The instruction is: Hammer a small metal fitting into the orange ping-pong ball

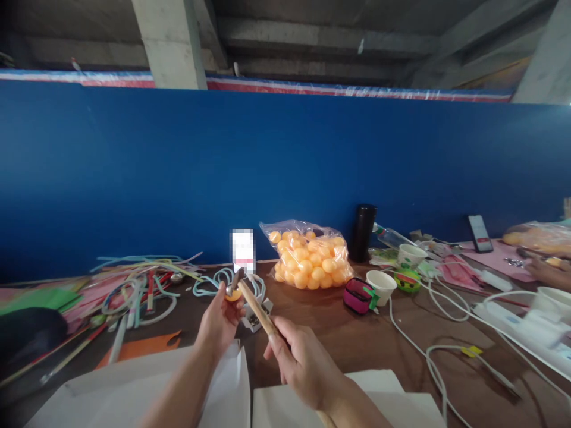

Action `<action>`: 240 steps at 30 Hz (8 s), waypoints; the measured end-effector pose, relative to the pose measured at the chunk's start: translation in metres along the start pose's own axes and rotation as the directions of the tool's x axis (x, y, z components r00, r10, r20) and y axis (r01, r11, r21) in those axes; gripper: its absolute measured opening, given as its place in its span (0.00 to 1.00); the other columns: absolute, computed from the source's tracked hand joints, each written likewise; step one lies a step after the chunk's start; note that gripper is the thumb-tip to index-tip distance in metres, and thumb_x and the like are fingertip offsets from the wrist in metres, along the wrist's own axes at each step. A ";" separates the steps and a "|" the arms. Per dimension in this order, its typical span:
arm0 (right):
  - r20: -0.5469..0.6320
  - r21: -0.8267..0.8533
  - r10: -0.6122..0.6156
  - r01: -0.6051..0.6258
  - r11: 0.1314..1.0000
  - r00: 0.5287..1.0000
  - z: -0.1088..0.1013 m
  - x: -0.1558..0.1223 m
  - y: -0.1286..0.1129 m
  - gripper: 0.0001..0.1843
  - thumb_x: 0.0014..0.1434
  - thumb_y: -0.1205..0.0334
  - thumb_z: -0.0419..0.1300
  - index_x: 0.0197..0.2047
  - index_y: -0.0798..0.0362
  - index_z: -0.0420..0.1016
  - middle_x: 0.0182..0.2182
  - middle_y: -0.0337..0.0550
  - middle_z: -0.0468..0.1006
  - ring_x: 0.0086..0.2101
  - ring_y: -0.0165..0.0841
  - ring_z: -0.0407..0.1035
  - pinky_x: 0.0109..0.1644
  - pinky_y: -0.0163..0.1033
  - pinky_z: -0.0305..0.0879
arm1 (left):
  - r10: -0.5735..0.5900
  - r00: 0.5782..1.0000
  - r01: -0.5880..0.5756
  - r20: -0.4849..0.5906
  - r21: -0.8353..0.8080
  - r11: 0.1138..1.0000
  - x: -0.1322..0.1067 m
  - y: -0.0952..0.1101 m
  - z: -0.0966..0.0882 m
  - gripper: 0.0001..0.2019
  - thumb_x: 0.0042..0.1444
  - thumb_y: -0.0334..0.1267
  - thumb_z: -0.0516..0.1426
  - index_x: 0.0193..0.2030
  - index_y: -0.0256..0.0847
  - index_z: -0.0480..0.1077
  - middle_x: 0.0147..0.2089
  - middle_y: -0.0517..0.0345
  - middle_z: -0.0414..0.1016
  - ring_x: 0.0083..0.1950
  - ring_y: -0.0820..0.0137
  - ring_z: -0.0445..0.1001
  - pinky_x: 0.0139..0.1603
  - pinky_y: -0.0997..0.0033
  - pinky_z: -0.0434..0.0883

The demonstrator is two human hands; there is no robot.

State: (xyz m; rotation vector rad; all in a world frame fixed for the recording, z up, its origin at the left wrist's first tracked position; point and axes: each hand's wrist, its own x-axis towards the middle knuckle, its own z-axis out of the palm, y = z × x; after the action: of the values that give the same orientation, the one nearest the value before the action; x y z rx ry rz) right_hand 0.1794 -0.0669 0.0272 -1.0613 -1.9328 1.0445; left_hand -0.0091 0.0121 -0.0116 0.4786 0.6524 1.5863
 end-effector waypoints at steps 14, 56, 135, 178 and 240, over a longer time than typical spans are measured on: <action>-0.007 0.018 -0.013 0.013 1.000 1.000 0.001 0.000 0.001 0.18 0.67 0.49 0.46 0.37 0.54 0.67 0.20 0.33 0.68 0.16 0.24 0.60 0.22 0.29 0.56 | 0.002 0.999 -0.002 -0.036 0.006 1.000 0.001 0.000 0.002 0.13 0.58 0.45 0.57 0.34 0.35 0.66 0.25 0.58 0.68 0.22 0.77 0.65 0.21 0.77 0.67; -0.029 -0.083 -0.029 0.026 0.996 0.999 0.002 0.001 0.008 0.17 0.68 0.51 0.45 0.38 0.53 0.67 0.22 0.35 0.71 0.17 0.25 0.62 0.23 0.30 0.58 | -0.005 0.997 0.004 -0.081 -0.017 1.000 0.000 0.001 0.003 0.14 0.58 0.46 0.57 0.33 0.35 0.68 0.25 0.58 0.68 0.22 0.76 0.64 0.21 0.77 0.66; -0.050 -0.016 -0.060 0.059 0.998 0.997 0.004 0.001 0.009 0.17 0.68 0.51 0.45 0.38 0.54 0.67 0.21 0.34 0.70 0.17 0.24 0.61 0.23 0.30 0.59 | -0.026 0.994 0.023 -0.103 -0.032 0.999 -0.001 0.003 0.005 0.15 0.59 0.47 0.55 0.33 0.33 0.68 0.24 0.56 0.68 0.22 0.77 0.64 0.21 0.78 0.66; -0.058 0.007 -0.043 0.043 0.999 0.997 0.004 0.001 0.006 0.19 0.67 0.49 0.45 0.37 0.54 0.67 0.26 0.38 0.73 0.17 0.23 0.60 0.22 0.30 0.58 | -0.030 0.991 0.028 -0.132 -0.017 0.999 0.000 0.002 0.006 0.14 0.58 0.46 0.56 0.33 0.34 0.69 0.23 0.58 0.68 0.21 0.77 0.64 0.20 0.78 0.67; -0.022 -0.011 -0.023 0.023 1.000 0.999 0.008 0.003 0.011 0.16 0.67 0.49 0.46 0.42 0.52 0.67 0.27 0.36 0.74 0.18 0.24 0.64 0.22 0.29 0.58 | -0.005 0.988 0.005 -0.151 -0.003 1.000 0.000 0.000 0.005 0.13 0.59 0.44 0.56 0.31 0.35 0.66 0.24 0.58 0.69 0.21 0.76 0.65 0.20 0.76 0.68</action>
State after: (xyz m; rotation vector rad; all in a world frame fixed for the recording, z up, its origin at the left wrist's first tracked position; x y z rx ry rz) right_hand 0.1752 -0.0633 0.0141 -1.0502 -1.9306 1.0070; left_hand -0.0060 0.0132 -0.0081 0.3567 0.7659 1.6292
